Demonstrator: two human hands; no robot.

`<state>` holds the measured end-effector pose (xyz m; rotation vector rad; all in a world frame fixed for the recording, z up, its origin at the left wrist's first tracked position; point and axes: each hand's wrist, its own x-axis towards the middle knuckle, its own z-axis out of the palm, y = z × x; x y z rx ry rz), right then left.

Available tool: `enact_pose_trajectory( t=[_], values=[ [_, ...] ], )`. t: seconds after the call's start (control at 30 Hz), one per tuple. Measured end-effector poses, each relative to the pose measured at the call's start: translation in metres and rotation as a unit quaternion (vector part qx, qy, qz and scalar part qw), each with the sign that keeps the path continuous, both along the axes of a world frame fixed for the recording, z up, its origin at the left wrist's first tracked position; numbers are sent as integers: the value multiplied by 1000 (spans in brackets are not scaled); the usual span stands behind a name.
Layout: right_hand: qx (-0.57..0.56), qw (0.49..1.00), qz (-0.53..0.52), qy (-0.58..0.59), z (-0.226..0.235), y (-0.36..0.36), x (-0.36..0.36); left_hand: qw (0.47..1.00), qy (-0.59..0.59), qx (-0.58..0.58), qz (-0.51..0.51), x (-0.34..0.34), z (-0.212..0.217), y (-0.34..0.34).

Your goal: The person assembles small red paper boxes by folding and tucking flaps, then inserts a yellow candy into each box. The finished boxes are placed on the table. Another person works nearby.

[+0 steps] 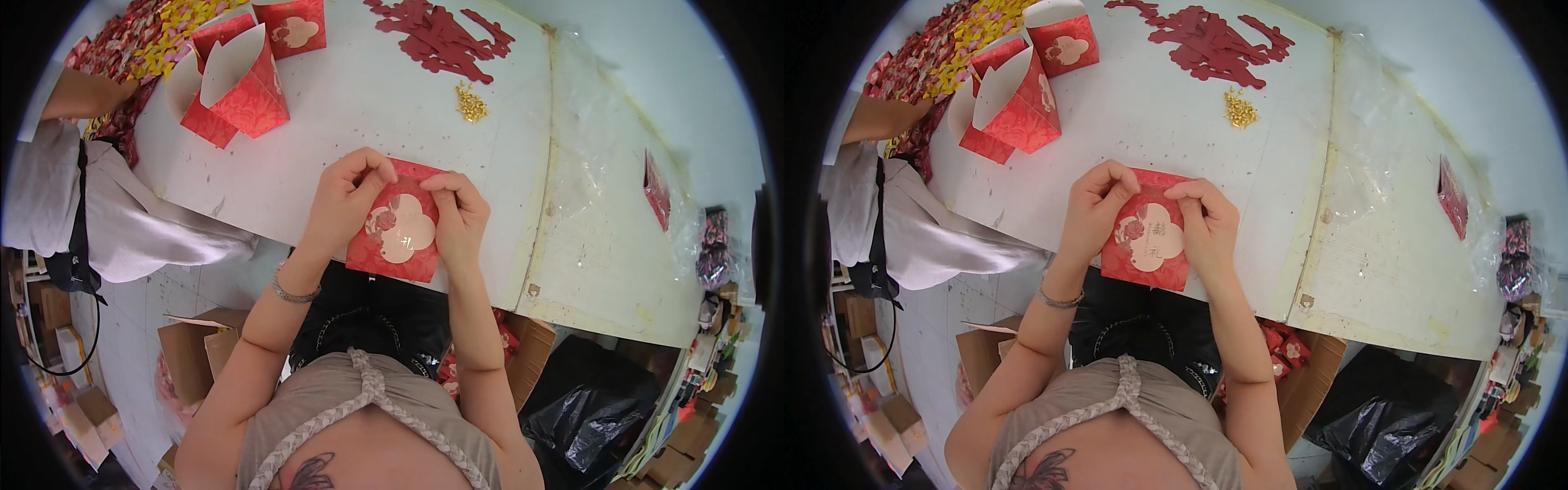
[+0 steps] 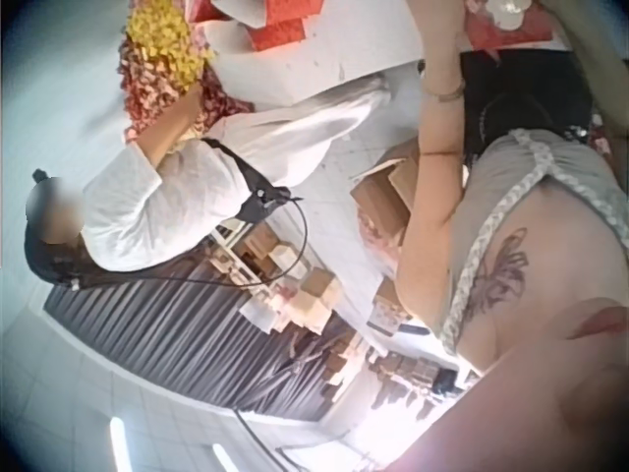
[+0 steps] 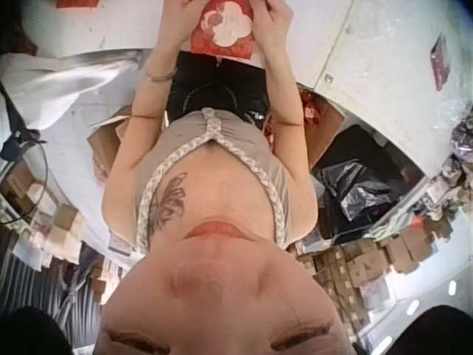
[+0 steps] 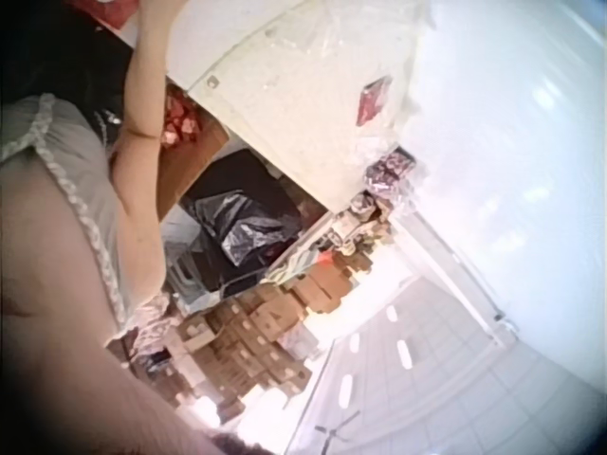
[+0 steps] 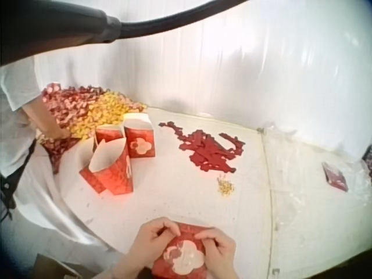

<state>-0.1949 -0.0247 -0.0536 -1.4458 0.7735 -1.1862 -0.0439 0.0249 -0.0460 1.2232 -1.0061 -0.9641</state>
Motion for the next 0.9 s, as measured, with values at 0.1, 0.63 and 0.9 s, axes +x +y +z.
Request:
enact_pose_trajectory(
  t=[0.1,0.63,0.9],
  values=[
    [-14,1000,1,-4,1,1,-1,998,-28,-41,37,-3,-2,3],
    [6,990,-2,-138,15,13,6,987,-142,-56,57,3,14,21],
    [-248,932,-207,162,39,7,-3,882,-420,-148,153,8,17,-2]
  ],
)
